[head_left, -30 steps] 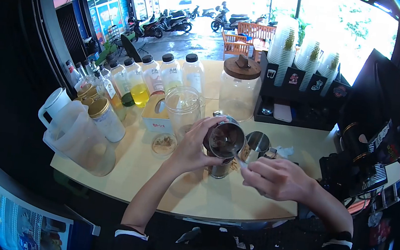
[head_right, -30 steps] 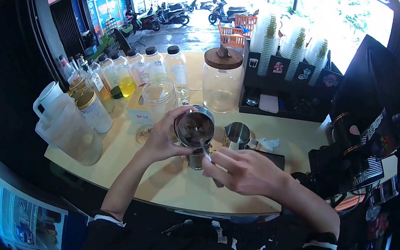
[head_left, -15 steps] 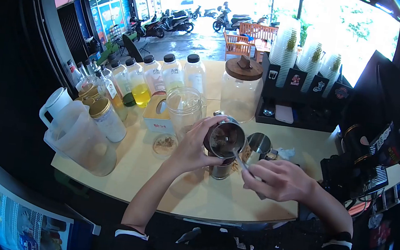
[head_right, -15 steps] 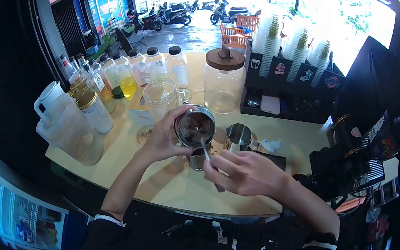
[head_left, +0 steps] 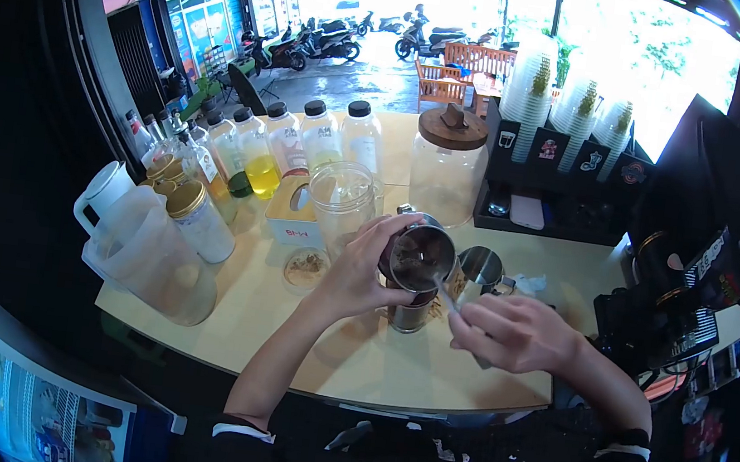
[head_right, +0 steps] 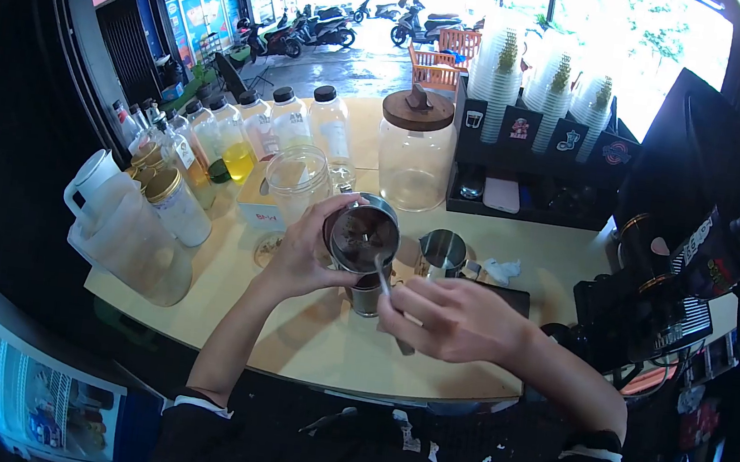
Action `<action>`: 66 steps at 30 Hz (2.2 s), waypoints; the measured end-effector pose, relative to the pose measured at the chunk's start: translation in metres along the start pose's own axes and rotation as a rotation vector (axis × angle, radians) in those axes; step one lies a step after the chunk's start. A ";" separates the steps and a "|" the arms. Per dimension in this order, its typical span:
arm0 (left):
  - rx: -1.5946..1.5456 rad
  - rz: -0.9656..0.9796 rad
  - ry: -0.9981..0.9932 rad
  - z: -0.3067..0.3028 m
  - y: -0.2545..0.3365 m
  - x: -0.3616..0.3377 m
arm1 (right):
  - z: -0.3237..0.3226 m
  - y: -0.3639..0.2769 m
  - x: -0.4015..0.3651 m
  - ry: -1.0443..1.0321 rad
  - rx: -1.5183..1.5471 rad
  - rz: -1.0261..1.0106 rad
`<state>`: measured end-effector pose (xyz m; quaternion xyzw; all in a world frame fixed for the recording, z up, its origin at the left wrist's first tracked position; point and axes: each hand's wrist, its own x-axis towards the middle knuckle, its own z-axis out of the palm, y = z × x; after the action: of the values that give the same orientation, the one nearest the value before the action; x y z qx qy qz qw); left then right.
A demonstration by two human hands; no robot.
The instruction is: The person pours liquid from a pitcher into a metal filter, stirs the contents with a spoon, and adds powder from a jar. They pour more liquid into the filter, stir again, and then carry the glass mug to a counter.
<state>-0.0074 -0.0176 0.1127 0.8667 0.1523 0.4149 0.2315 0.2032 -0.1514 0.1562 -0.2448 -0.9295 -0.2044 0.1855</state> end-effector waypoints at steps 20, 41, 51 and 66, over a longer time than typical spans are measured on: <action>0.021 0.006 -0.015 0.001 0.002 -0.002 | -0.001 0.002 0.003 0.056 0.009 0.132; 0.172 0.007 0.007 0.001 0.001 -0.002 | -0.010 0.003 -0.003 0.369 0.010 0.168; 0.333 0.067 -0.013 0.004 0.012 0.008 | 0.008 0.001 0.007 0.156 -0.031 0.203; 0.480 0.176 -0.044 0.005 0.026 0.007 | 0.012 0.001 0.012 0.285 -0.047 0.274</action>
<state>0.0029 -0.0372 0.1284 0.9155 0.1653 0.3664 -0.0148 0.1914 -0.1405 0.1513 -0.3418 -0.8468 -0.2316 0.3354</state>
